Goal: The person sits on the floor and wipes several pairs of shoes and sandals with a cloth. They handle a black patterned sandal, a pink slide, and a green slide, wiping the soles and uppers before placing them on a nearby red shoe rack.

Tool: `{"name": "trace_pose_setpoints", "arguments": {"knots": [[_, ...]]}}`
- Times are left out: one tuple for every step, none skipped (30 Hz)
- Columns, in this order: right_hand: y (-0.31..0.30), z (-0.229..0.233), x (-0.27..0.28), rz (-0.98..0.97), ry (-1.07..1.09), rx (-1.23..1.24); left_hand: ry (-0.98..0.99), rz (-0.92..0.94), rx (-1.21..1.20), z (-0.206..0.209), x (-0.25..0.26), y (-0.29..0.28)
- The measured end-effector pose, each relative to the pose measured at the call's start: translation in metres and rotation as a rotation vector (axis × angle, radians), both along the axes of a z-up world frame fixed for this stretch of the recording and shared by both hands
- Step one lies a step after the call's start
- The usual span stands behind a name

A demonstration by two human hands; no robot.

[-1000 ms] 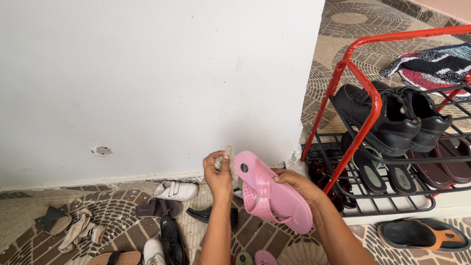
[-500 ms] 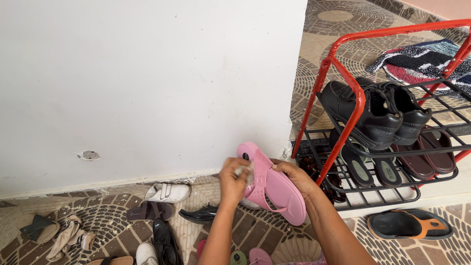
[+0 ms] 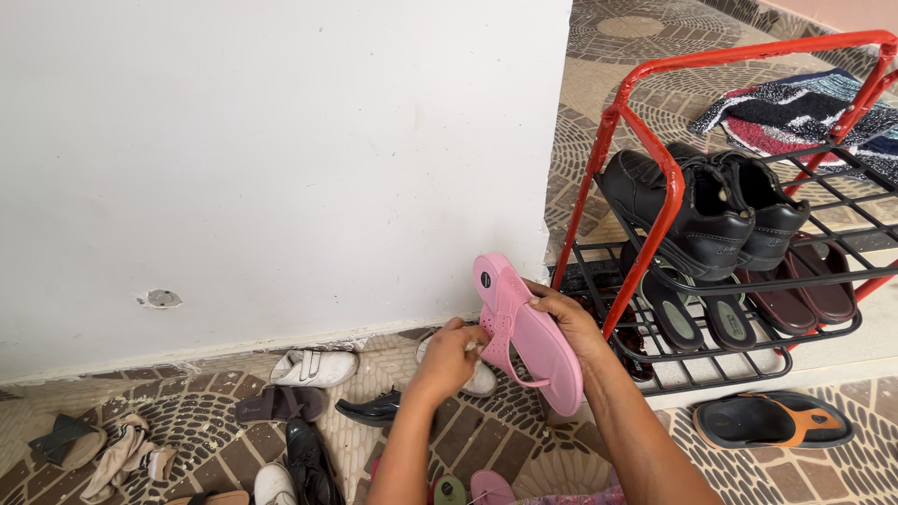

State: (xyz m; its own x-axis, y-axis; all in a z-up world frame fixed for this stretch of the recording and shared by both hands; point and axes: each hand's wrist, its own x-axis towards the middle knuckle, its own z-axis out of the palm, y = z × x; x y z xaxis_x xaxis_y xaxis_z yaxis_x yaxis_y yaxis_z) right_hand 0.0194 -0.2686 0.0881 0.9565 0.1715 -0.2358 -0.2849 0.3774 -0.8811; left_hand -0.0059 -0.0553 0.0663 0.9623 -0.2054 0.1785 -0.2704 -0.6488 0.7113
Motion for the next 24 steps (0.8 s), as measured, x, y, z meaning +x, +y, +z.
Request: {"name": "trace_pose_setpoints", "arguments": {"knots": [[0.004,-0.001,0.000,-0.029,0.006,-0.022,0.111,0.026,-0.003,0.004,0.004,0.003],[0.010,-0.004,0.000,-0.061,0.014,-0.044,0.223,0.050,-0.004,0.008,0.006,0.004],[0.013,-0.007,0.000,-0.093,0.022,-0.065,0.161,0.145,-0.091,0.010,0.005,0.004],[0.014,-0.009,0.001,-0.080,0.008,-0.041,0.100,0.240,-0.179,0.012,0.003,0.004],[0.013,-0.011,0.002,-0.067,-0.006,-0.016,0.038,0.336,-0.266,0.013,0.001,0.003],[0.014,-0.014,0.003,-0.055,-0.017,0.012,-0.114,0.316,-0.361,0.014,-0.001,-0.001],[0.016,-0.018,0.004,-0.080,-0.010,0.008,-0.266,0.293,-0.455,0.013,-0.003,-0.009],[0.017,-0.022,0.006,-0.108,-0.006,0.007,-0.421,0.262,-0.547,0.014,-0.005,-0.017],[0.019,-0.025,0.008,-0.137,-0.002,0.005,-0.346,0.276,-0.564,0.014,-0.011,-0.028],[0.020,-0.029,0.009,-0.198,0.015,0.045,-0.271,0.291,-0.583,0.012,-0.020,-0.042],[0.024,-0.034,0.012,-0.259,0.032,0.086,-0.195,0.306,-0.600,0.011,-0.029,-0.056],[0.024,-0.039,0.014,-0.317,0.049,0.124,-0.220,0.256,-0.528,0.009,-0.039,-0.068],[0.022,-0.044,0.015,-0.364,-0.030,0.142,-0.244,0.207,-0.456,0.006,-0.050,-0.078],[0.021,-0.048,0.018,-0.406,-0.110,0.159,-0.316,0.197,-0.366,0.003,-0.061,-0.089],[0.019,-0.050,0.019,-0.446,-0.191,0.175,-0.387,0.186,-0.276,-0.001,-0.071,-0.099],[0.018,-0.049,0.020,-0.443,-0.147,0.180,-0.459,0.176,-0.185,-0.004,-0.074,-0.103],[0.017,-0.046,0.021,-0.438,-0.102,0.184,-0.425,0.157,-0.223,-0.006,-0.072,-0.103],[0.018,-0.043,0.019,-0.433,-0.054,0.187,-0.386,0.140,-0.262,-0.011,-0.071,-0.100],[0.019,-0.038,0.016,-0.376,-0.033,0.084,-0.346,0.123,-0.300,-0.016,-0.069,-0.098],[0.022,-0.034,0.014,-0.320,-0.014,-0.018,-0.189,0.168,-0.338,-0.020,-0.061,-0.094],[0.028,-0.030,0.013,-0.262,0.005,-0.120,-0.029,0.211,-0.374,-0.025,-0.048,-0.089],[0.037,-0.029,0.010,-0.250,-0.026,-0.078,0.131,0.251,-0.406,-0.030,-0.037,-0.082],[0.047,-0.031,0.006,-0.238,-0.057,-0.036,0.058,0.257,-0.406,-0.037,-0.030,-0.075],[0.053,-0.035,0.002,-0.225,-0.088,0.006,-0.016,0.264,-0.406,-0.043,-0.025,-0.067]]}}
